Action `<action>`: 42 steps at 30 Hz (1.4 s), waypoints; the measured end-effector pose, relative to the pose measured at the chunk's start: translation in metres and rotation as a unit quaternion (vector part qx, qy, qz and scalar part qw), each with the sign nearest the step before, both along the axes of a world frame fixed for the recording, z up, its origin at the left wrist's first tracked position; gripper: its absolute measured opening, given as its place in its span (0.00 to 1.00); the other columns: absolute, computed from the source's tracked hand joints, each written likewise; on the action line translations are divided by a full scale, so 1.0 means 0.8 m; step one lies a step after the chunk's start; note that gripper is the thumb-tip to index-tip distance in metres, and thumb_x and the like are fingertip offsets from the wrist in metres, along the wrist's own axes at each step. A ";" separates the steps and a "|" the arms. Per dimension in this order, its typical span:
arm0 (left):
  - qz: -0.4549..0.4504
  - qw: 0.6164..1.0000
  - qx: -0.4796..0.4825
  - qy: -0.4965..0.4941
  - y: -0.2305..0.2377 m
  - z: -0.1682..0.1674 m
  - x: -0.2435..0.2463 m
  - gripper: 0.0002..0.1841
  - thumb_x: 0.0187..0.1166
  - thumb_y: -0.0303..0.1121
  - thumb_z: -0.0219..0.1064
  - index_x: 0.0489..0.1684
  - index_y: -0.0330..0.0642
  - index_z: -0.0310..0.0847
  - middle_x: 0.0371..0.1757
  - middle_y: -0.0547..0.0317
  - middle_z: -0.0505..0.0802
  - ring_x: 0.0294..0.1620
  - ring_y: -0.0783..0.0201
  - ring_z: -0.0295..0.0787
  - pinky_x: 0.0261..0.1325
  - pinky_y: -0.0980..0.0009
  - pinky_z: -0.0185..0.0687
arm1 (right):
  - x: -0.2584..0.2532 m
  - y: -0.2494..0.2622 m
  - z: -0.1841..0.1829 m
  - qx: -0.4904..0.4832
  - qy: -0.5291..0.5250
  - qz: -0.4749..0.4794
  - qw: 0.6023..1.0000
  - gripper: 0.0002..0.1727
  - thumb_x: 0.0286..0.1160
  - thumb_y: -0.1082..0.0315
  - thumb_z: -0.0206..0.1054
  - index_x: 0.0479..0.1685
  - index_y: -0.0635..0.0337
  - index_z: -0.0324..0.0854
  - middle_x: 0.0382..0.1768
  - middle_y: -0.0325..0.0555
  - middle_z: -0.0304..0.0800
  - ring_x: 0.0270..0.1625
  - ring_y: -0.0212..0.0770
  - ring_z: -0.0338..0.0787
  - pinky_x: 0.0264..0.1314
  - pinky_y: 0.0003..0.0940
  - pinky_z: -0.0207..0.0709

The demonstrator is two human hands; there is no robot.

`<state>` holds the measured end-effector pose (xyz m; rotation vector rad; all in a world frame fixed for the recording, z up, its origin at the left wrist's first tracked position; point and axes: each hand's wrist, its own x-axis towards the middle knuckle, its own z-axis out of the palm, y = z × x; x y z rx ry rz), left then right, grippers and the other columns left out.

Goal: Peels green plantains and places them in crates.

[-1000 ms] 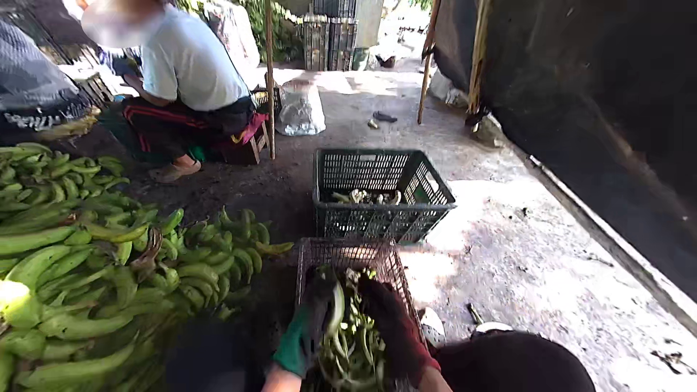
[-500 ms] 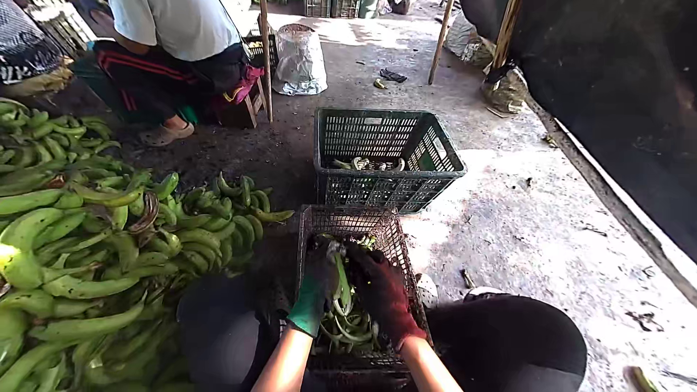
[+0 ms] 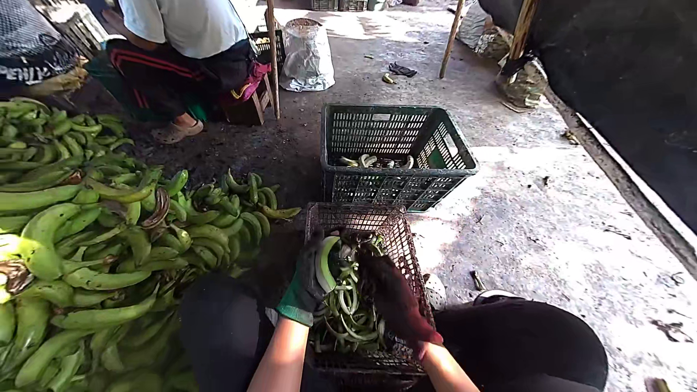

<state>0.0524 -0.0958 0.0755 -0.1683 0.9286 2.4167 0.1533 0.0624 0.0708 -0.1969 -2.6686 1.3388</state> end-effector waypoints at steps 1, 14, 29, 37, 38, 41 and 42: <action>0.011 1.000 0.011 -0.016 0.003 0.003 -0.004 0.23 0.94 0.42 0.41 0.48 0.37 0.81 0.28 0.57 0.89 0.23 0.68 0.86 0.26 0.74 0.86 | 0.006 -0.007 -0.008 0.038 0.055 0.026 0.997 0.21 0.72 0.68 0.67 0.65 0.51 0.90 0.55 0.54 0.92 0.53 0.52 0.92 0.56 0.56 0.85; 0.072 0.994 -0.083 0.007 0.006 0.017 0.019 0.19 0.93 0.35 0.44 0.52 0.35 0.83 0.36 0.56 0.92 0.32 0.71 0.90 0.32 0.77 0.87 | -0.020 0.001 -0.041 -0.306 -0.015 -0.180 0.935 0.26 0.83 0.65 0.62 0.79 0.63 0.73 0.72 0.52 0.82 0.63 0.35 0.87 0.64 0.32 0.82; -0.496 0.431 -0.686 0.312 0.104 -0.113 -0.093 0.25 0.82 0.34 0.63 0.77 0.36 0.74 0.76 0.33 0.79 0.78 0.34 0.74 0.76 0.33 0.68 | 0.031 0.061 -0.027 -0.404 -0.117 -0.248 0.873 0.23 0.93 0.63 0.44 0.76 0.66 0.70 0.34 0.45 0.88 0.27 0.35 0.84 0.30 0.33 0.82; -0.446 0.466 -0.706 0.294 0.089 -0.167 -0.083 0.28 0.76 0.43 0.70 0.74 0.38 0.77 0.72 0.36 0.83 0.74 0.38 0.79 0.75 0.37 0.72 | 0.005 0.028 -0.066 -0.637 -0.123 -0.295 0.702 0.17 0.95 0.56 0.41 0.51 0.56 0.71 0.26 0.40 0.82 0.26 0.35 0.83 0.35 0.35 0.82; -0.438 0.485 -0.693 0.305 0.095 -0.138 -0.085 0.28 0.74 0.45 0.72 0.71 0.38 0.79 0.67 0.37 0.86 0.71 0.39 0.82 0.73 0.39 0.74 | -0.003 0.021 -0.070 -0.682 -0.120 -0.307 0.653 0.18 0.96 0.53 0.39 0.50 0.54 0.69 0.26 0.40 0.81 0.28 0.37 0.84 0.37 0.38 0.83; -0.376 0.545 -0.657 0.361 0.094 -0.058 -0.040 0.29 0.69 0.45 0.75 0.69 0.40 0.82 0.64 0.38 0.89 0.68 0.40 0.83 0.74 0.40 0.73 | -0.027 0.007 -0.078 -0.732 -0.138 -0.296 0.598 0.27 0.94 0.42 0.33 0.60 0.52 0.70 0.35 0.42 0.82 0.33 0.37 0.84 0.39 0.39 0.83; -0.335 0.575 -0.631 0.399 0.087 -0.040 -0.015 0.29 0.68 0.44 0.77 0.68 0.38 0.83 0.62 0.37 0.89 0.68 0.38 0.84 0.74 0.39 0.73 | -0.033 0.004 -0.082 -0.722 -0.145 -0.274 0.619 0.30 0.94 0.43 0.30 0.62 0.53 0.72 0.39 0.41 0.86 0.37 0.35 0.86 0.40 0.37 0.83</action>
